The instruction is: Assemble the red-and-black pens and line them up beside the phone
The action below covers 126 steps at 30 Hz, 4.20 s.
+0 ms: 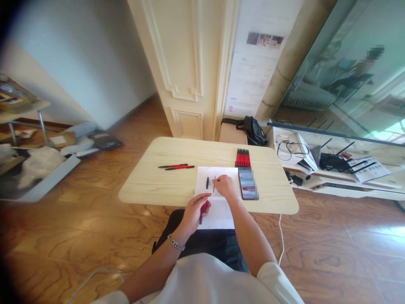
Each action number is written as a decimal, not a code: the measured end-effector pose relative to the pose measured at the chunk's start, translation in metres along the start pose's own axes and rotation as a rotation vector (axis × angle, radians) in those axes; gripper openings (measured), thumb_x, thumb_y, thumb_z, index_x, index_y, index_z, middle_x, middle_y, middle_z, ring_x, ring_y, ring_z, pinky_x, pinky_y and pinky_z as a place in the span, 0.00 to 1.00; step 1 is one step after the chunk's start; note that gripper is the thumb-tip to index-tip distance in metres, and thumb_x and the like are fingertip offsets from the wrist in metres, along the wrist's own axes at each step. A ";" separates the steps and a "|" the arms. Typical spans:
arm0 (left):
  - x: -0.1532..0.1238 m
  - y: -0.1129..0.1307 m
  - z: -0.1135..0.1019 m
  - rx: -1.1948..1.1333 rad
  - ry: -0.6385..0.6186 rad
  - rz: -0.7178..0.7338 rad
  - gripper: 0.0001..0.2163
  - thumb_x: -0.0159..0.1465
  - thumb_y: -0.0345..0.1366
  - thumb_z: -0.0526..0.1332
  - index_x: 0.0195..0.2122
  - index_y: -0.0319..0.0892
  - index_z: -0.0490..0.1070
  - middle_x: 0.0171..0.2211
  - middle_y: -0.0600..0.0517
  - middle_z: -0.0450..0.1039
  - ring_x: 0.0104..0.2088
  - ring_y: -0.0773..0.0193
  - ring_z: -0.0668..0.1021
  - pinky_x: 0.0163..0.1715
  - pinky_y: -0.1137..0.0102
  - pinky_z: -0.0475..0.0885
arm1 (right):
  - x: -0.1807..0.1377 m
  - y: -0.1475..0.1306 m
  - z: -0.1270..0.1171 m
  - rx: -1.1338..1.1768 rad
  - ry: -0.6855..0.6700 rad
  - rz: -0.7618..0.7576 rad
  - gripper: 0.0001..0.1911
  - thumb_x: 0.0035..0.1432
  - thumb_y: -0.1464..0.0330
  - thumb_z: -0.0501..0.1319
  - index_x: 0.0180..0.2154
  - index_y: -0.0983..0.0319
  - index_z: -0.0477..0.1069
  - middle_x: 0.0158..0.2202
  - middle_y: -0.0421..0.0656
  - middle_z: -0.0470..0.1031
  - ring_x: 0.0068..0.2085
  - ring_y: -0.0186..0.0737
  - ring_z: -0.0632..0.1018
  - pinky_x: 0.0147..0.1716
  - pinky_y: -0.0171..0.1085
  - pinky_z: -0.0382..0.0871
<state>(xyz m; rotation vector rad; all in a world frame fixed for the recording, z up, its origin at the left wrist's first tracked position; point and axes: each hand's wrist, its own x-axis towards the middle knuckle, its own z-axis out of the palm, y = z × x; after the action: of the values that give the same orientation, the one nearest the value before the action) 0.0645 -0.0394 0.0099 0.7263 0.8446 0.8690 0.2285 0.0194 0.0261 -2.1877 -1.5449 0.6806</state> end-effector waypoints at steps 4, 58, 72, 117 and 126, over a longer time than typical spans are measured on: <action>0.001 0.002 0.000 -0.044 -0.005 -0.004 0.18 0.55 0.42 0.64 0.43 0.37 0.73 0.24 0.51 0.71 0.20 0.71 0.69 0.17 0.77 0.56 | -0.002 -0.007 0.009 -0.161 0.054 0.014 0.19 0.56 0.56 0.57 0.24 0.62 0.76 0.26 0.50 0.77 0.31 0.41 0.76 0.29 0.35 0.57; 0.000 0.012 0.011 -0.011 0.049 -0.018 0.21 0.55 0.46 0.66 0.45 0.39 0.68 0.33 0.43 0.78 0.31 0.59 0.81 0.34 0.65 0.74 | -0.035 0.009 -0.005 0.235 0.259 -0.114 0.15 0.60 0.62 0.53 0.37 0.61 0.75 0.34 0.44 0.77 0.35 0.39 0.75 0.37 0.35 0.64; 0.008 0.014 0.014 0.157 0.050 0.176 0.20 0.56 0.43 0.66 0.48 0.41 0.70 0.38 0.45 0.79 0.41 0.56 0.80 0.43 0.64 0.72 | -0.083 0.003 -0.002 0.566 0.024 -0.164 0.11 0.56 0.62 0.58 0.37 0.61 0.73 0.32 0.42 0.78 0.32 0.37 0.76 0.30 0.34 0.66; 0.019 0.019 -0.036 1.088 0.212 0.744 0.06 0.62 0.37 0.59 0.37 0.44 0.75 0.37 0.48 0.76 0.41 0.59 0.76 0.45 0.61 0.70 | -0.050 0.036 0.005 0.097 0.445 -0.086 0.12 0.62 0.66 0.50 0.37 0.61 0.72 0.35 0.45 0.75 0.37 0.40 0.74 0.37 0.35 0.62; 0.004 0.015 -0.038 0.786 0.264 0.521 0.15 0.62 0.45 0.59 0.45 0.42 0.73 0.29 0.51 0.74 0.26 0.67 0.73 0.27 0.72 0.69 | -0.020 0.026 -0.004 0.000 0.280 -0.032 0.12 0.61 0.63 0.54 0.40 0.61 0.73 0.38 0.47 0.75 0.38 0.40 0.75 0.36 0.34 0.62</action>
<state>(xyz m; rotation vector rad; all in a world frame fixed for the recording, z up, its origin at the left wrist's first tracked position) 0.0285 -0.0216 0.0024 1.5919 1.2829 1.1109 0.2452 -0.0077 0.0184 -2.1458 -1.4294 0.3456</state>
